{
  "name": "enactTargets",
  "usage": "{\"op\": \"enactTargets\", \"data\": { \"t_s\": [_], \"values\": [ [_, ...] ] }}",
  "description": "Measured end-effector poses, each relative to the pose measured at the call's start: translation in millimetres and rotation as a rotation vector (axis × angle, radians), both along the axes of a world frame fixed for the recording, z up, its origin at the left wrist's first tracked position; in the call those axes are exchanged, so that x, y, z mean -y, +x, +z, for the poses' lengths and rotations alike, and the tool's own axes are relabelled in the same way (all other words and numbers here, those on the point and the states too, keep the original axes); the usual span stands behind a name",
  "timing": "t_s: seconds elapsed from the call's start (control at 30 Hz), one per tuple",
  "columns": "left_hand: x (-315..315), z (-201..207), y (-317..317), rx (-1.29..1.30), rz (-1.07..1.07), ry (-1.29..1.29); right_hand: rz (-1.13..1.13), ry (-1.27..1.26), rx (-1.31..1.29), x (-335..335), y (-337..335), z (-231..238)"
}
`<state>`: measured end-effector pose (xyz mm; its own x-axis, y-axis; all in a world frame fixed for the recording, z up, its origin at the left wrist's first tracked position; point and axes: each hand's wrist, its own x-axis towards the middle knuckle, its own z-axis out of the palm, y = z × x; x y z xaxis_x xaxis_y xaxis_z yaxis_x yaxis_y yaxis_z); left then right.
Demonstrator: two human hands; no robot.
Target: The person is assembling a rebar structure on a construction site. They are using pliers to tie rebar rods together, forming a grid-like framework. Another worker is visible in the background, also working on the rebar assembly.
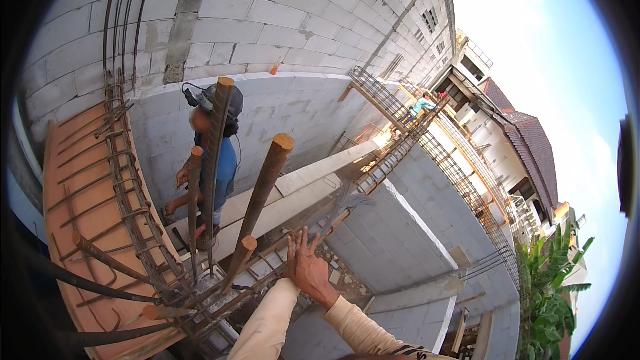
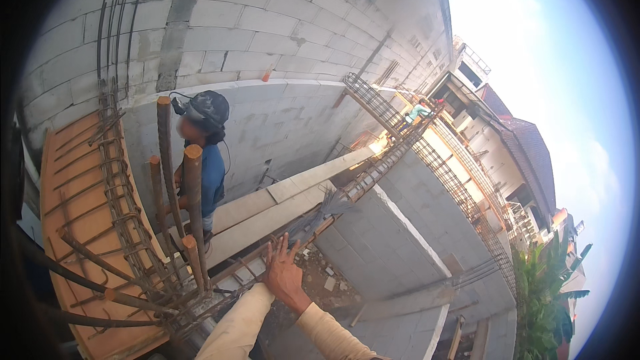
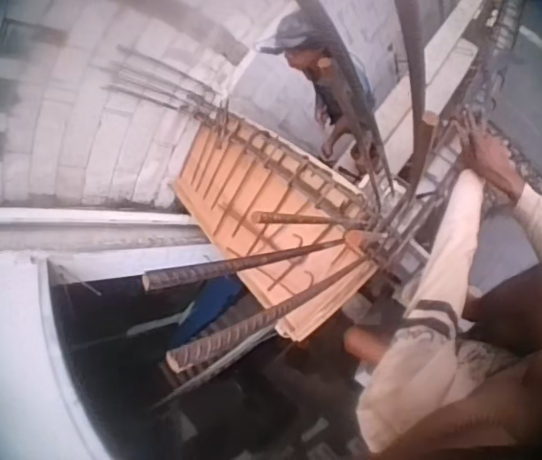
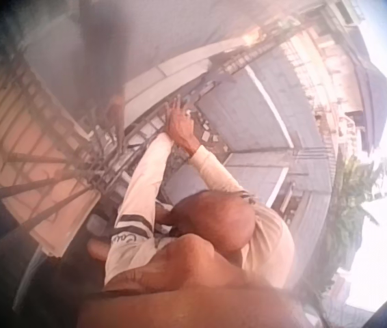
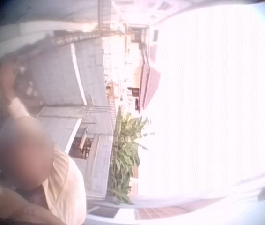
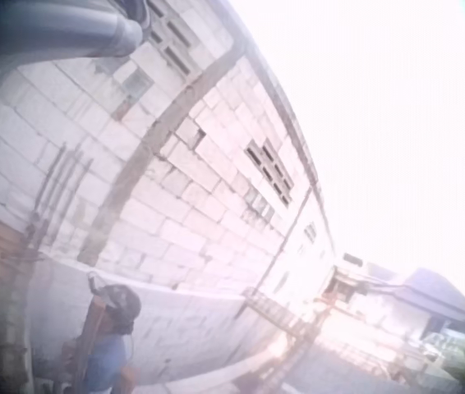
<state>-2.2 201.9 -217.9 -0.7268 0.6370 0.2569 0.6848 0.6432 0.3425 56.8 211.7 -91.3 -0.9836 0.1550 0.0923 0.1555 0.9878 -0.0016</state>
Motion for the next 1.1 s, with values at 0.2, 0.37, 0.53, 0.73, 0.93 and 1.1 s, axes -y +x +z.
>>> {"op": "enactTargets", "data": {
  "t_s": [0.2, 0.37, 0.53, 0.73, 0.93, 1.1],
  "values": [
    [-21.1, -2.9, -21.7, 0.214, -0.069, -0.085, 0.230, -0.341, 0.220, 82.8, 50.1, 61.7],
    [-6.1, 27.7, 2.6, 0.362, -0.182, 0.061, 0.105, -0.441, -0.019, 47.5, 73.0, 157.6],
    [60.9, 86.5, 65.7, 0.782, -0.506, 0.289, 0.125, -0.292, -0.158, 17.9, 120.4, 256.5],
    [203.8, 133.6, 133.9, 1.024, -0.519, 0.550, 0.675, -0.269, -0.287, 27.7, 156.6, 319.8],
    [323.4, 172.0, 218.7, 1.065, -0.265, 0.417, 0.972, -0.671, 0.277, 58.5, 103.1, 377.8],
    [387.4, 201.3, 294.8, 1.009, -0.184, 0.767, 1.389, -0.634, 0.403, 150.9, 83.0, 378.1]
  ]
}}
